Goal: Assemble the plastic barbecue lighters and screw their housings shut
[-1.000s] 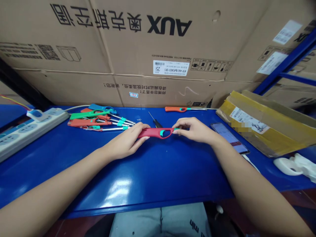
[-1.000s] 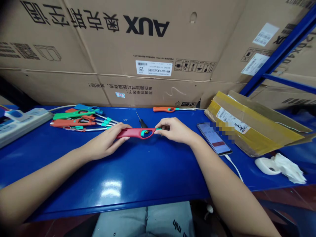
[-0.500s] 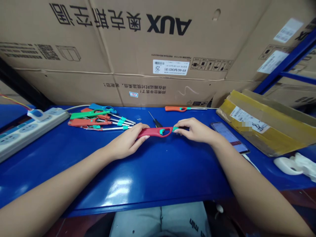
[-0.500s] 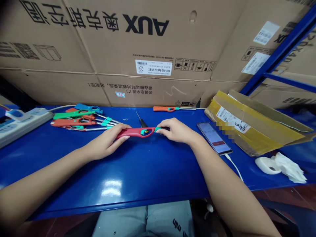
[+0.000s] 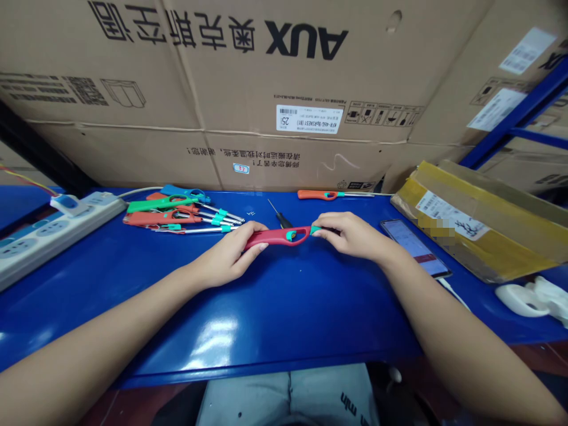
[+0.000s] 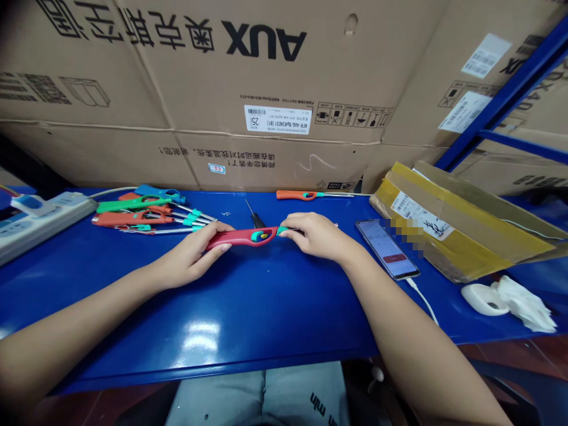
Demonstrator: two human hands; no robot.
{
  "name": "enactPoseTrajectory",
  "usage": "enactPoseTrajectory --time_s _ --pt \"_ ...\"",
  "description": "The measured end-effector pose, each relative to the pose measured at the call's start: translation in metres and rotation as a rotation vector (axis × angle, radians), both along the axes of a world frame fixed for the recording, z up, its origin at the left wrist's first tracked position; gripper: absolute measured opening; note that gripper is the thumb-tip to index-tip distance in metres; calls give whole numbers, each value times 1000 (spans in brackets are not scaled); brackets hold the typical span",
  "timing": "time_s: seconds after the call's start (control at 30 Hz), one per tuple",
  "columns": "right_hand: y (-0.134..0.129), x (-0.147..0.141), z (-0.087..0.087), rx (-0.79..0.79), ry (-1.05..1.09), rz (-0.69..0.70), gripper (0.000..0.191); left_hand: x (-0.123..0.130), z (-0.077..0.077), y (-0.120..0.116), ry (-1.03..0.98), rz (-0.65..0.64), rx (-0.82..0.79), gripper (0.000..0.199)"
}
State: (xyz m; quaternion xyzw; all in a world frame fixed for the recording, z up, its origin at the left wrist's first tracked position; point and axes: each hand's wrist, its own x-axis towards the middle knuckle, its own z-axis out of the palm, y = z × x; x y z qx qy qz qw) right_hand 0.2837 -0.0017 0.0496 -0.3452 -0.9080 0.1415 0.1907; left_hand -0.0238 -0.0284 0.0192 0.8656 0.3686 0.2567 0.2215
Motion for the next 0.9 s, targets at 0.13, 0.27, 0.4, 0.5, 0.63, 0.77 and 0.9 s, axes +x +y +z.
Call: enactPoseTrajectory --time_s 0.13,0.27,0.4,0.5,0.63,0.77,0.9 --pt "-1 -2 1 58 -105 -42 27 0 1 0 4 -2 -23 35" --pt "-5 -6 3 56 -189 -80 28 1 8 1 61 -6 -39 39" --pt "-10 -9 8 75 -116 -59 22 3 12 0 165 -27 12 44" --pt "-12 -7 11 86 -97 -57 20 4 12 -2 206 -22 27 46" --pt "-8 -3 10 84 -94 -61 17 6 11 -2 210 7 27 41" --pt "-8 -4 6 70 -71 -34 18 6 10 -3 175 -34 33 41" --pt "-10 -10 2 67 -59 51 22 4 8 -5 109 -92 19 38"
